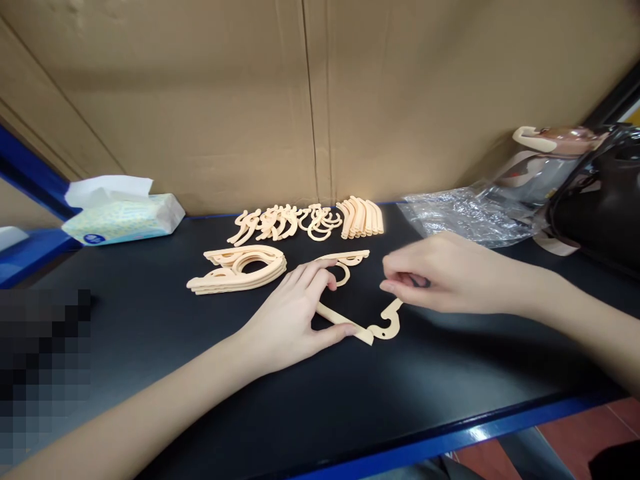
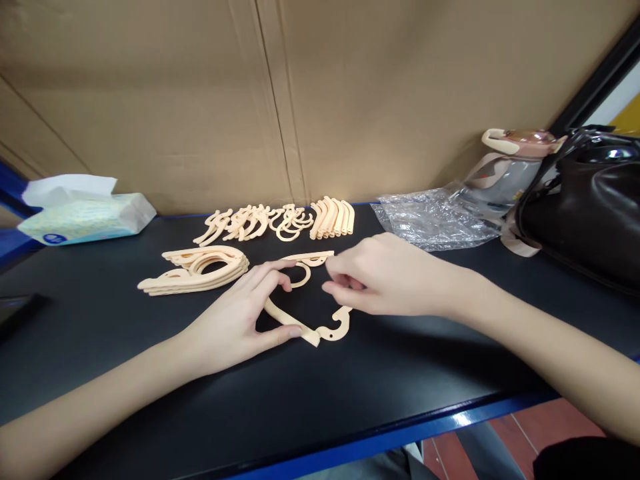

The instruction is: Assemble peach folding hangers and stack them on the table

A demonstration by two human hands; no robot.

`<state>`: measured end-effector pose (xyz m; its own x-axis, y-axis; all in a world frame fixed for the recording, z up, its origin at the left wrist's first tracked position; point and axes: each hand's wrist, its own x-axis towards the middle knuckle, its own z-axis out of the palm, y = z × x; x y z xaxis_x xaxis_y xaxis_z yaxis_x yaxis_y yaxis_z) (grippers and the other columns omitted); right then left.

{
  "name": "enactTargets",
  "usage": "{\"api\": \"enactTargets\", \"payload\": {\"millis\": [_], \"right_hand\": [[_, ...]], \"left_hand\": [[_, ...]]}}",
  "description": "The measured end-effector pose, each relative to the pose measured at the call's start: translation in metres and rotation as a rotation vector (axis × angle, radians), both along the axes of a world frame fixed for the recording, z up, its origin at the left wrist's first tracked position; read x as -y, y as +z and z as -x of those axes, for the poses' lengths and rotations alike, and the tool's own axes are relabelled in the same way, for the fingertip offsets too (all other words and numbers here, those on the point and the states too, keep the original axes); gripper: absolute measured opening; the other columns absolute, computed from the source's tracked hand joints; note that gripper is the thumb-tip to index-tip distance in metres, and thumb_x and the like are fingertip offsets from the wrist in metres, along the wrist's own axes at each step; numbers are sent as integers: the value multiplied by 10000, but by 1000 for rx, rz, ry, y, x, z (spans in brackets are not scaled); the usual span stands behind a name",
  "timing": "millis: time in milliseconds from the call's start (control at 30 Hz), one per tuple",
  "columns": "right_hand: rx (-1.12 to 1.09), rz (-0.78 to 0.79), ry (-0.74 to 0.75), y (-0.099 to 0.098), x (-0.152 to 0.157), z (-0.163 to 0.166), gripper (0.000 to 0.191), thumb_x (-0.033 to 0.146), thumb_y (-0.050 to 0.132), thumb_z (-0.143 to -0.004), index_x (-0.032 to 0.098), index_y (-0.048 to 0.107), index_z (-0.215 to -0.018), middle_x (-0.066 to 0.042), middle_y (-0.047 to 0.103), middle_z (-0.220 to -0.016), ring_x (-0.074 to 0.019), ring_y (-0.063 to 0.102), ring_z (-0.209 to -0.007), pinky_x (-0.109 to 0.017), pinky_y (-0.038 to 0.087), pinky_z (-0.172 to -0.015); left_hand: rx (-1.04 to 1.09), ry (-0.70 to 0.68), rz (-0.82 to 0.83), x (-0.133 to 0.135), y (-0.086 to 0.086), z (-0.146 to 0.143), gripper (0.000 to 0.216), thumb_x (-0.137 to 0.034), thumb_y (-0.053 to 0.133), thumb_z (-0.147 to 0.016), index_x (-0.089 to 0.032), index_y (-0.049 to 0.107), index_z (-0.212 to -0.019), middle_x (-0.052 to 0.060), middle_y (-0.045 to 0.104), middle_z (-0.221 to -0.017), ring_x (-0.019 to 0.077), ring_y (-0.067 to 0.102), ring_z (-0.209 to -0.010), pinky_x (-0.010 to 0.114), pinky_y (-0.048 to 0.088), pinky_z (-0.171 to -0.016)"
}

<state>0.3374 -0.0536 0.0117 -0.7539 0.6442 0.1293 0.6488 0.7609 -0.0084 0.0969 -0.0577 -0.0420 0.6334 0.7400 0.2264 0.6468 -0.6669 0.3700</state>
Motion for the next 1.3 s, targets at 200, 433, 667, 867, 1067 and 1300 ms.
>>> {"api": "enactTargets", "payload": {"millis": [200, 433, 667, 867, 1067, 1300], "right_hand": [[160, 116, -80, -7, 6, -2, 326, 341, 456, -893, 177, 511, -617, 28, 516, -549, -95, 441, -465, -232, 238, -486], [25, 96, 100, -24, 1, 7, 227, 260, 413, -926, 201, 622, -860, -15, 574, -830, -139, 536, -801, -255, 377, -686], [-7, 7, 170, -29, 8, 16, 208, 307, 447, -916, 162, 547, -805, -17, 570, -841, -139, 513, -780, -269, 383, -668], [-26, 30, 138, -33, 7, 18, 180, 318, 452, -917, 169, 552, -924, -19, 573, -873, -154, 523, -819, -289, 410, -720], [-59, 55, 178, -33, 6, 20, 190, 296, 414, -935, 175, 560, -950, -38, 587, -903, -163, 522, -862, -292, 414, -756], [-102, 36, 207, -33, 10, 21, 331, 477, 457, -891, 166, 564, -930, -25, 571, -858, -151, 507, -807, -276, 389, -739]], "left_hand": [[13, 10, 22, 0, 0, 2, 379, -445, 539, -830, -212, 452, -1115, 97, 451, -1304, 274, 425, -1204, 437, 383, -979], [27, -2, 22, -2, -2, 1, 514, -514, 558, -801, -221, 411, -1197, 90, 402, -1368, 260, 406, -1239, 422, 388, -997], [8, -21, 20, -2, -2, 2, 568, -531, 574, -786, -215, 395, -1223, 93, 416, -1350, 251, 383, -1260, 408, 380, -1016], [-11, -22, 9, -2, -3, 3, 596, -560, 536, -801, -196, 374, -1244, 104, 406, -1357, 239, 372, -1269, 394, 375, -1025], [-13, -18, 13, -2, -3, 3, 650, -587, 534, -789, -185, 351, -1266, 104, 380, -1380, 233, 360, -1275, 380, 369, -1031], [76, 12, 42, -3, -4, 3, 341, -306, 324, -950, -214, 352, -1276, 58, 415, -1342, 182, 363, -1264, 360, 325, -1059]]}}
